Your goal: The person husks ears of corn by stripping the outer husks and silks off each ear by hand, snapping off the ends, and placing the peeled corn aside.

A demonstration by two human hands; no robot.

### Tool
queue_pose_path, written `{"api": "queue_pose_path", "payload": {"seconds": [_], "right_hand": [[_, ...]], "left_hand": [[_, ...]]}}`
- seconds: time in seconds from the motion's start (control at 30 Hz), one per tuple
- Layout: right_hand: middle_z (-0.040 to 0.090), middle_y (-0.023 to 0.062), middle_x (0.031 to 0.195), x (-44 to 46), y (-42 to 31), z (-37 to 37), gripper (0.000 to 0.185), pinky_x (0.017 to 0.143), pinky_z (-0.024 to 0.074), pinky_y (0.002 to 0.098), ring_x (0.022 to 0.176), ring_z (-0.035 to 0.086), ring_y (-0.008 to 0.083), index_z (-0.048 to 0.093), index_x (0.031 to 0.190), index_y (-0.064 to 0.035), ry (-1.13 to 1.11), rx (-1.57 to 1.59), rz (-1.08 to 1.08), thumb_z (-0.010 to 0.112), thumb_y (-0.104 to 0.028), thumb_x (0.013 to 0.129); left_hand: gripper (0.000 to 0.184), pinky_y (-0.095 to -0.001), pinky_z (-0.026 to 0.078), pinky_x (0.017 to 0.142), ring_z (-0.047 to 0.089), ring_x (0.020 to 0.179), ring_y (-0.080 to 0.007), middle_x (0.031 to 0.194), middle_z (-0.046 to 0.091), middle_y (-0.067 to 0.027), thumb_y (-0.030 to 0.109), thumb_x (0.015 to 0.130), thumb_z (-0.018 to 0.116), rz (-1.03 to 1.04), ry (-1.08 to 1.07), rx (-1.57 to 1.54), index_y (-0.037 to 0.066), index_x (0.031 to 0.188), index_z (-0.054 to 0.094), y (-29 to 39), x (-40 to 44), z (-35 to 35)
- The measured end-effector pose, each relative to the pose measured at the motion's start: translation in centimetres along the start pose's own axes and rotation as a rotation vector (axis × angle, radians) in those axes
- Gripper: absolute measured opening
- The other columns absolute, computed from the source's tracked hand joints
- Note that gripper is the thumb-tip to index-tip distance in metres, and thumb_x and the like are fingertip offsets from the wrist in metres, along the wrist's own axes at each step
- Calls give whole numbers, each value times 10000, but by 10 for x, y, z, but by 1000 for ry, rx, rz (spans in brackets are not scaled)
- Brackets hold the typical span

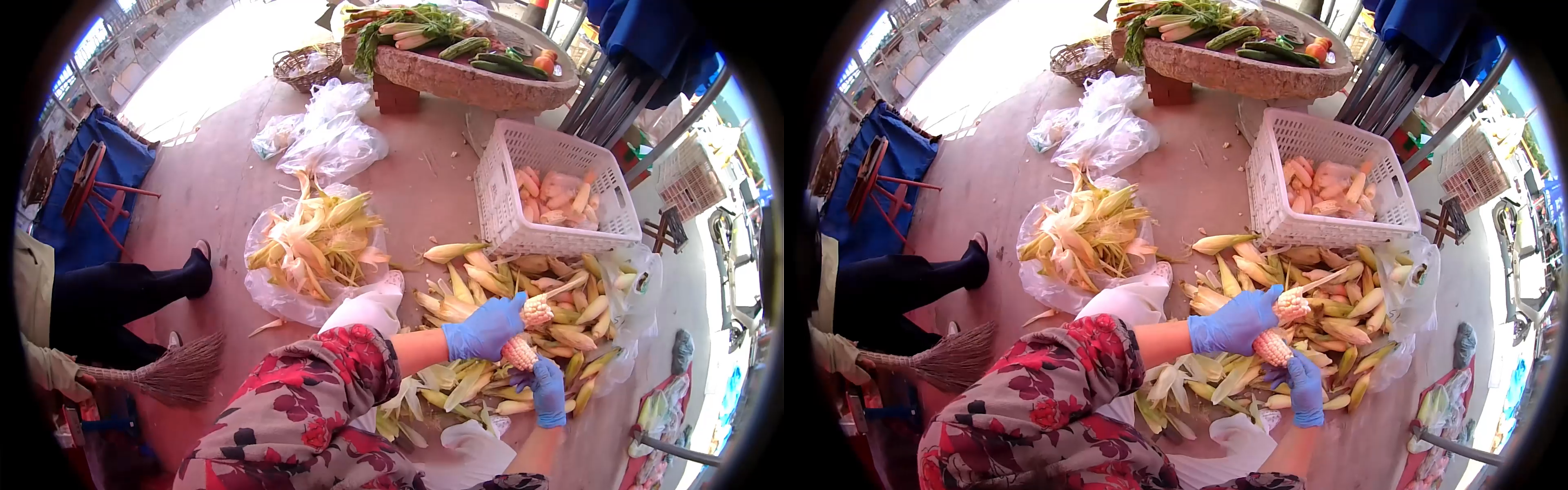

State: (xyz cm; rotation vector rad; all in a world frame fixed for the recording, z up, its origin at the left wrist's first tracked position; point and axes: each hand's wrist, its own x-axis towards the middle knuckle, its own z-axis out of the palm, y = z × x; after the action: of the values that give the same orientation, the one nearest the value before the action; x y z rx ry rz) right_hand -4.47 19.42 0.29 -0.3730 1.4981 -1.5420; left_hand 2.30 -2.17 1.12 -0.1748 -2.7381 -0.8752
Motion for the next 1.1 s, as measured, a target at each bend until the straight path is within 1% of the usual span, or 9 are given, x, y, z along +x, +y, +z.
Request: {"api": "queue_pose_path", "payload": {"seconds": [0.1, 0.2, 0.27, 0.43, 0.63, 0.73, 0.83, 0.93, 1.1], "right_hand": [[622, 194, 945, 9, -3, 4, 546, 530, 499, 253, 671, 628, 192, 458, 1177, 68, -126, 97, 77, 556, -349, 840], [618, 172, 920, 22, 13, 12, 554, 498, 470, 235, 628, 609, 176, 439, 1174, 54, -186, 272, 203, 575, -328, 797], [571, 133, 822, 28, 20, 25, 436, 431, 390, 229, 519, 514, 156, 455, 1125, -4, -129, 395, 243, 497, -259, 774], [483, 89, 704, 38, 33, 57, 285, 357, 268, 212, 421, 354, 97, 469, 1005, -57, 31, 436, 260, 379, -209, 782], [438, 42, 613, 42, 31, 69, 191, 323, 214, 209, 367, 282, 75, 456, 918, -83, 190, 439, 284, 363, -213, 812], [407, 15, 572, 41, 28, 70, 165, 320, 206, 211, 356, 266, 72, 453, 879, -104, 233, 453, 281, 359, -235, 845], [369, -13, 536, 41, 30, 60, 189, 321, 202, 221, 354, 258, 70, 453, 789, -140, 217, 597, 240, 376, -284, 884], [374, -15, 543, 37, 10, 61, 208, 328, 210, 221, 356, 261, 70, 454, 746, -147, 220, 424, 111, 393, -286, 889], [472, 23, 637, 31, -6, 58, 229, 415, 353, 243, 488, 449, 114, 496, 877, -61, 115, 374, 80, 430, -279, 892]], "left_hand": [[290, -425, 448, 705, 532, 816, -364, 1077, 412, -268, 120, 555, 685, 75, -1, 29, -12, 794, 588, -1, -1, -10], [236, -412, 447, 693, 533, 819, -346, 1111, 414, -273, 81, 601, 641, 85, -3, 57, -35, 798, 582, -11, -3, -3], [214, -410, 444, 690, 532, 813, -339, 1104, 422, -267, 69, 636, 622, 48, -9, 19, -44, 809, 564, -15, -5, -5], [352, -452, 441, 609, 544, 658, -383, 718, 533, -205, 79, 761, 536, -140, 56, -135, -32, 1041, 354, -18, -9, -14], [253, -431, 454, 629, 557, 709, -359, 979, 489, -265, 69, 683, 589, 98, 76, 130, -61, 893, 531, -26, -15, -17], [183, -431, 462, 673, 559, 789, -361, 1174, 391, -278, 54, 624, 633, 25, 10, 80, -38, 773, 582, -26, -12, -15], [251, -421, 472, 685, 565, 777, -374, 1110, 447, -279, 95, 581, 662, 15, 97, -20, -17, 796, 596, -26, -11, -26], [254, -425, 473, 714, 560, 827, -384, 1131, 442, -284, 118, 565, 678, 22, 133, -31, 25, 788, 602, -29, -10, -24], [252, -436, 458, 709, 545, 827, -380, 1161, 434, -274, 139, 589, 674, 63, 161, -17, 29, 796, 578, -29, -10, -20]]}}
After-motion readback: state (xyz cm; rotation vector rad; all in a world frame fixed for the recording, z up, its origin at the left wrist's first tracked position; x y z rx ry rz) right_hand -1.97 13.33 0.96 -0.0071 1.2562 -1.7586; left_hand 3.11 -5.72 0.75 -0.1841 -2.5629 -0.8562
